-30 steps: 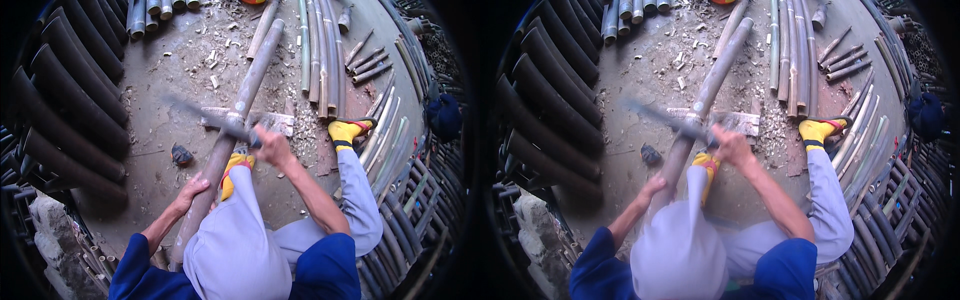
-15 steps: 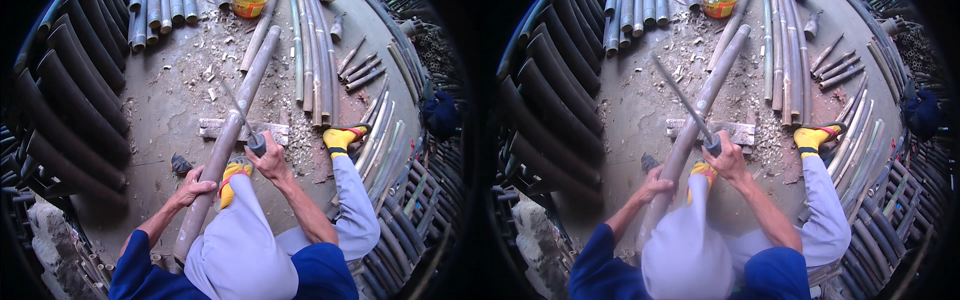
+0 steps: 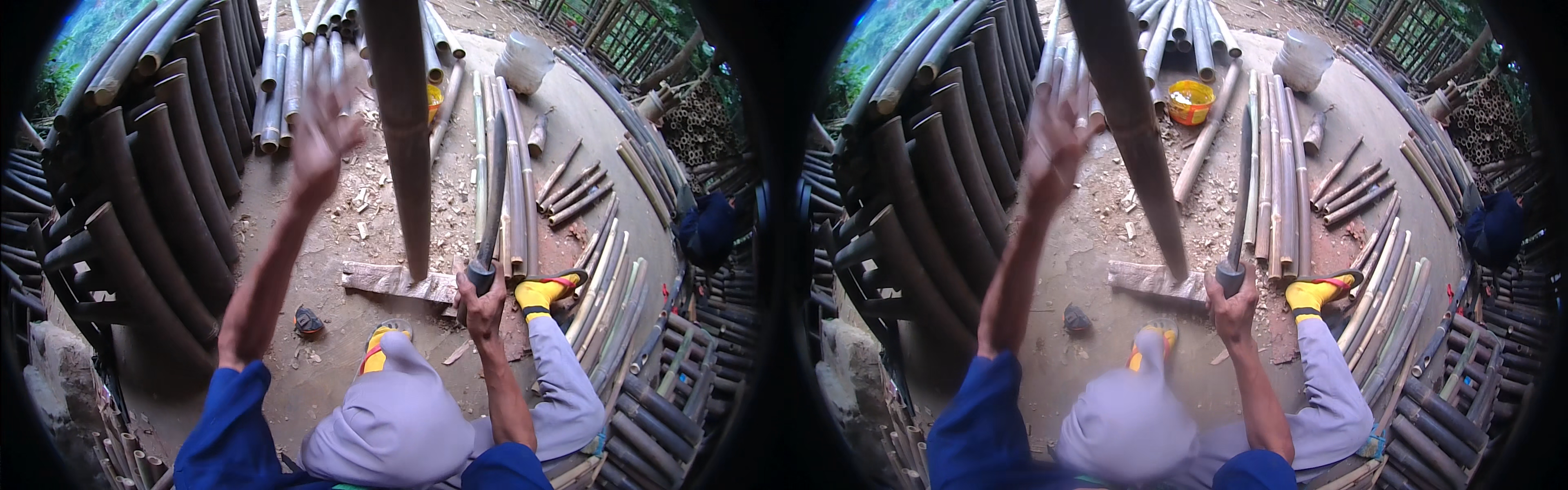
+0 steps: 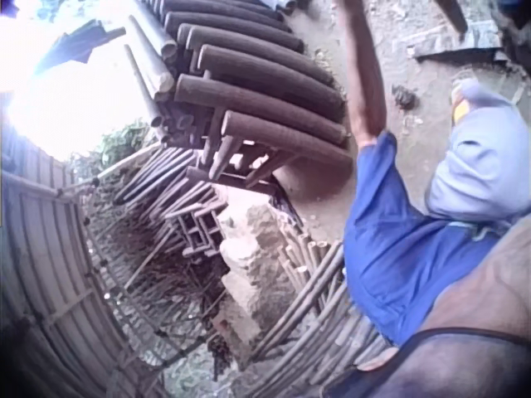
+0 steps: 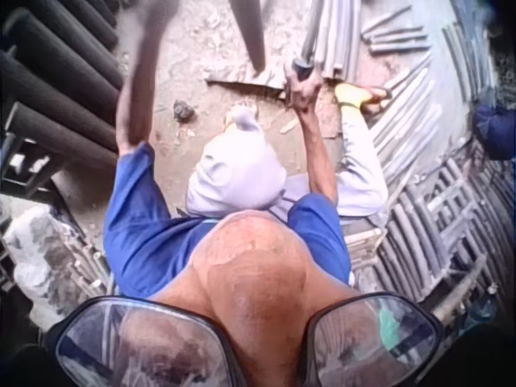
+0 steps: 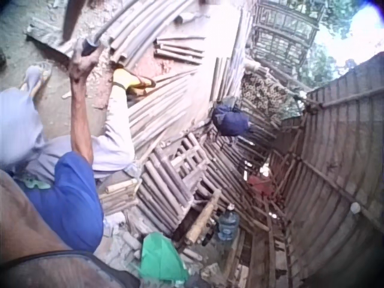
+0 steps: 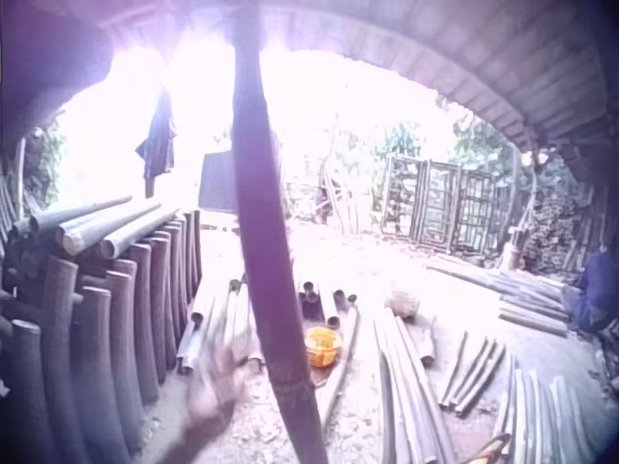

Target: The person sits on the ground and uses a knife to sharpen the end of a bamboo pole. They hold the pole with one hand and scrape the knife along the surface to create a tapered point, rotating the pole as needed.

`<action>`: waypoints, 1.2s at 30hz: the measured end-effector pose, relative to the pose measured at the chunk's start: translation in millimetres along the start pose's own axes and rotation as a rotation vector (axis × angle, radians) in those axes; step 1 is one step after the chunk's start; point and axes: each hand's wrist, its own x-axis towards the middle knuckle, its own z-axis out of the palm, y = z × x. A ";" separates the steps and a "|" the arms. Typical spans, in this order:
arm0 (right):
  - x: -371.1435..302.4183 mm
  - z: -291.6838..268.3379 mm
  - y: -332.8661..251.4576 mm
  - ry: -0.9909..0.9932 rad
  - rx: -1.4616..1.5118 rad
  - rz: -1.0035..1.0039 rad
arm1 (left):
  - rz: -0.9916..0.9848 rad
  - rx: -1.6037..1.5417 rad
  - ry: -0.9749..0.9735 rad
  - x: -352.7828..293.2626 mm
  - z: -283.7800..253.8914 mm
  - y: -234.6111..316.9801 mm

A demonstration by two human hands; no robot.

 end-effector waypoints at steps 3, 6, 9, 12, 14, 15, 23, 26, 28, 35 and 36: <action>-15.3 10.2 -14.2 -0.064 0.009 0.054 | -0.151 -0.276 0.037 71.5 -12.0 77.6; -27.6 17.6 -7.6 -0.105 -0.066 -0.014 | 0.043 -0.084 0.156 27.2 -11.9 68.2; -39.3 30.9 -14.9 -0.162 -0.216 -0.110 | 0.125 -0.001 0.277 -31.4 -2.9 80.8; -43.6 33.6 -14.3 -0.240 -0.317 -0.106 | 0.131 0.077 0.422 -71.6 12.6 99.1; -45.7 36.6 -31.4 -0.211 -0.272 -0.223 | 0.135 0.067 0.440 -89.4 25.5 109.3; -46.9 43.3 -41.2 -0.209 -0.240 -0.278 | 0.130 0.099 0.425 -95.8 27.8 118.0; -4.2 57.8 -35.2 -0.377 -0.500 -0.194 | 0.210 0.295 0.325 -118.7 37.7 113.6; -13.5 54.8 -58.0 -0.300 -0.302 -0.283 | 0.224 0.251 0.399 -114.1 41.8 110.6; -24.0 54.6 -74.1 -0.160 -0.202 -0.473 | 0.222 0.250 0.406 -111.0 42.4 109.1; 4.7 45.0 -25.5 -0.309 -0.677 -0.230 | 0.235 0.226 0.393 -102.8 51.9 103.6; -0.7 48.4 -30.9 -0.338 -0.530 -0.160 | 0.229 0.236 0.408 -106.3 50.4 105.1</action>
